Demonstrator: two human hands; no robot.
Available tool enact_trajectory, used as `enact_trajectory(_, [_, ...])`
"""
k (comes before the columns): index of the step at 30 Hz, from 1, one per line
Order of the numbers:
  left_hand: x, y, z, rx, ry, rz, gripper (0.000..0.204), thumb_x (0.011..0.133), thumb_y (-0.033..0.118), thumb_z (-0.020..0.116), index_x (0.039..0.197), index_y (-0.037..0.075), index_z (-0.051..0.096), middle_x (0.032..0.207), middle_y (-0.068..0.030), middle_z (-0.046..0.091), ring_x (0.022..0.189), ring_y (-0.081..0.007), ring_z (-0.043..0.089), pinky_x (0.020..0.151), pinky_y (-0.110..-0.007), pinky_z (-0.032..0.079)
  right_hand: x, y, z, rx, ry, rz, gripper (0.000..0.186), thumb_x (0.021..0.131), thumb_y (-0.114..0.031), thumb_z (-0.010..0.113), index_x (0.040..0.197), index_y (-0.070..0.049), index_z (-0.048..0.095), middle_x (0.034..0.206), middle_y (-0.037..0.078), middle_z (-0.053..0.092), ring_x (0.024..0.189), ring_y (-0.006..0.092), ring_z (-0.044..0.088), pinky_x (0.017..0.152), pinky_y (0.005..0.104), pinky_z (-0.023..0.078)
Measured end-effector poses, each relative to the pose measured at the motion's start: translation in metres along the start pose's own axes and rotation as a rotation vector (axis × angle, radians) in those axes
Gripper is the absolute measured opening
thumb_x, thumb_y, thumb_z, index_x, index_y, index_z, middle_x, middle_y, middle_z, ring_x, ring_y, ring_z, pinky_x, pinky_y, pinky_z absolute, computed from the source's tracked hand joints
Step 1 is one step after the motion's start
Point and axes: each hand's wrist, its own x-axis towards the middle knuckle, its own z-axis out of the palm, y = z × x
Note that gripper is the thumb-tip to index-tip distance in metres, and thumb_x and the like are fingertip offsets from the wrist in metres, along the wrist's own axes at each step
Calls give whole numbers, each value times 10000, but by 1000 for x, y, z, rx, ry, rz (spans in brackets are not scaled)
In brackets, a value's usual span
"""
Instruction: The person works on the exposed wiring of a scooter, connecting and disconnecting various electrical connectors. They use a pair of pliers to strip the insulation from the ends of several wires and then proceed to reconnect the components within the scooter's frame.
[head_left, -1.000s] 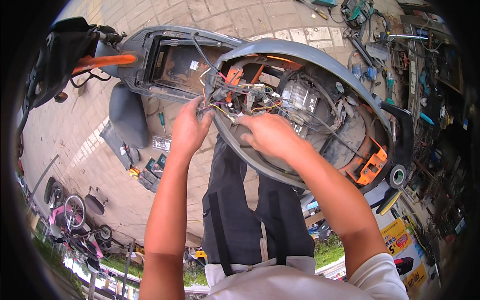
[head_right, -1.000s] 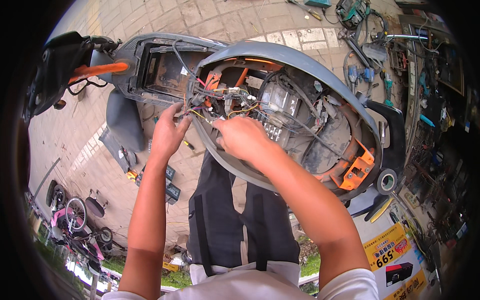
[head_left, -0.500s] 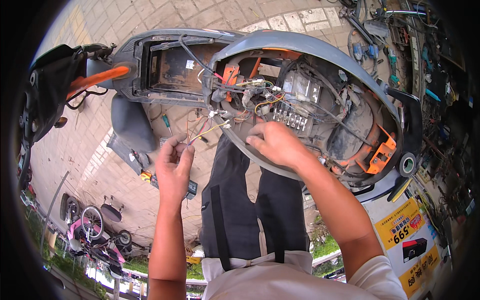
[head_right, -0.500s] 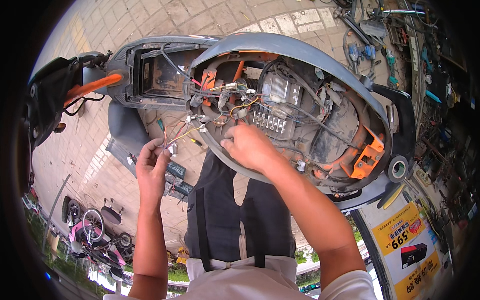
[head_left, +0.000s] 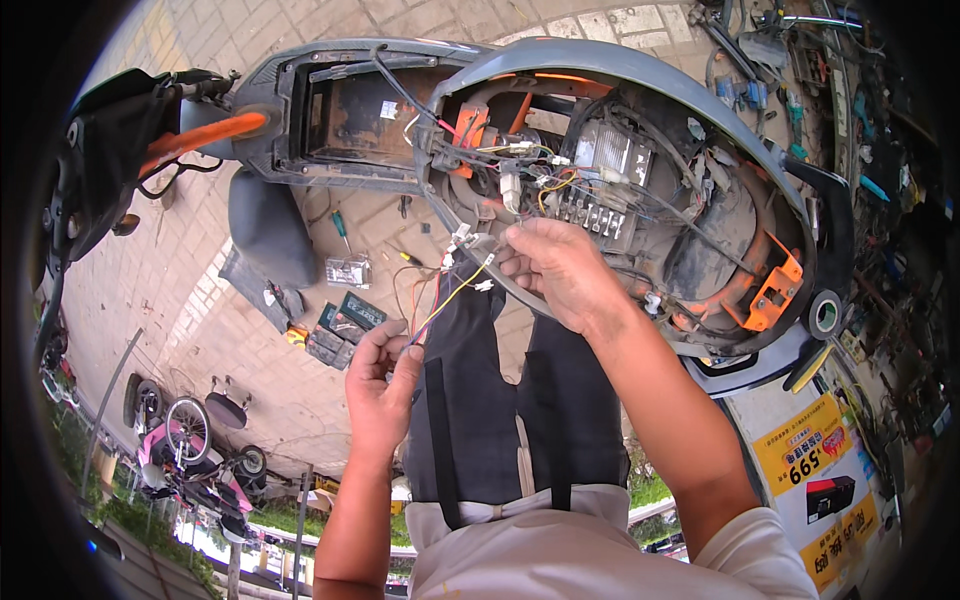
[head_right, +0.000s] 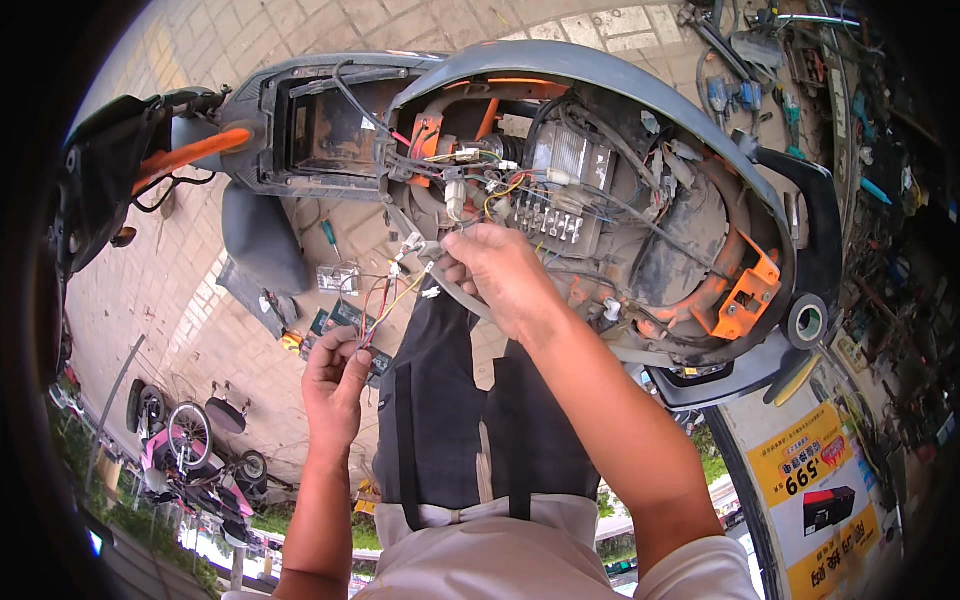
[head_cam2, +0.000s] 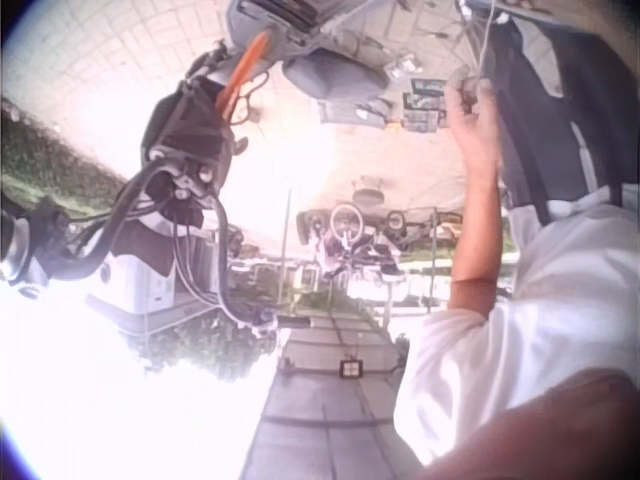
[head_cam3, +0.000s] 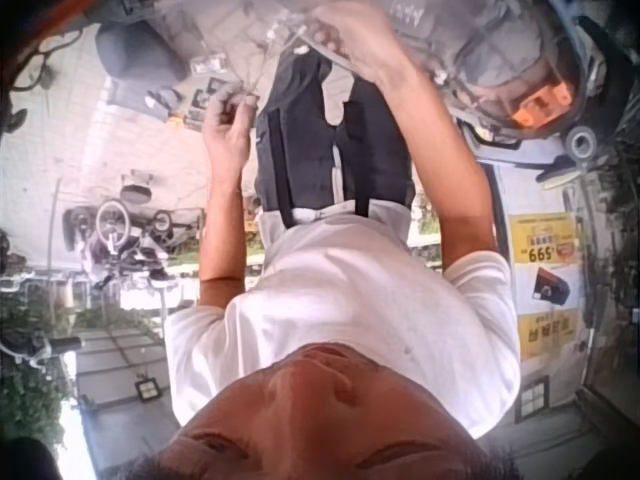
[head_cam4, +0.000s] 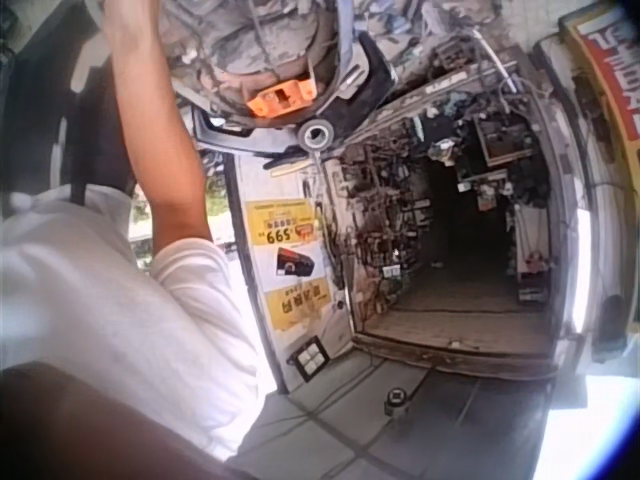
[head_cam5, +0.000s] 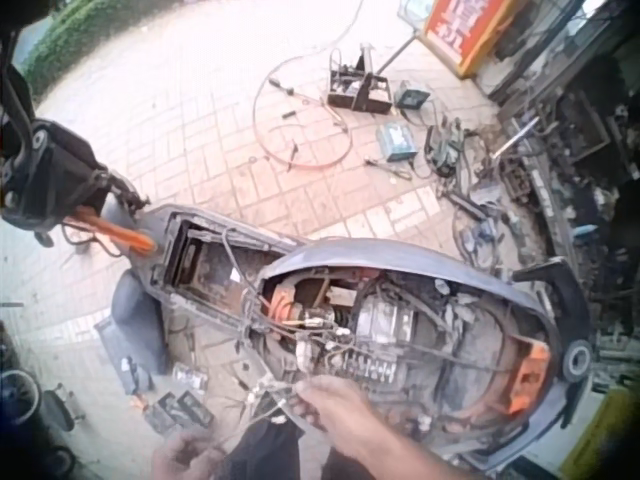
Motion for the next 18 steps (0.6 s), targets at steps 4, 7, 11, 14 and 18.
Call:
enact_trajectory(4, [5,-33,9,388,-93,81,275,919,85,654,1157,-36,590,928,-118,683,858,-154,623,810,-282,492,-12,4,-5,-207,-18,-46,196,973,-188,583,1009,-8,651,902,41,650,824,102,570,758,252,458])
enact_trajectory(7, [12,-45,17,457,-103,33,311,900,99,671,1165,-37,580,987,-135,660,913,-192,614,871,-317,470,-12,9,-6,-371,11,-109,225,992,-179,549,1019,24,645,906,54,653,832,117,578,769,266,470])
enact_trajectory(11, [16,-30,33,645,199,415,359,871,78,687,1200,-8,569,1065,-106,607,999,-203,559,960,-337,409,-10,18,-7,-487,62,-166,237,996,-175,535,1016,37,638,897,63,651,830,126,581,769,276,476])
enact_trajectory(14, [13,18,41,690,289,742,405,820,57,703,1199,8,569,1075,-144,604,1028,-306,545,944,-390,412,-10,17,-8,-520,90,-193,230,997,-162,523,1013,39,634,894,67,650,824,129,579,763,279,477])
enact_trajectory(18, [40,46,66,768,-27,734,378,821,66,702,1171,-11,585,1104,-170,600,1007,-327,559,935,-375,437,-11,21,-5,-468,131,-263,253,974,-197,541,950,32,643,819,89,646,754,170,587,718,327,472])
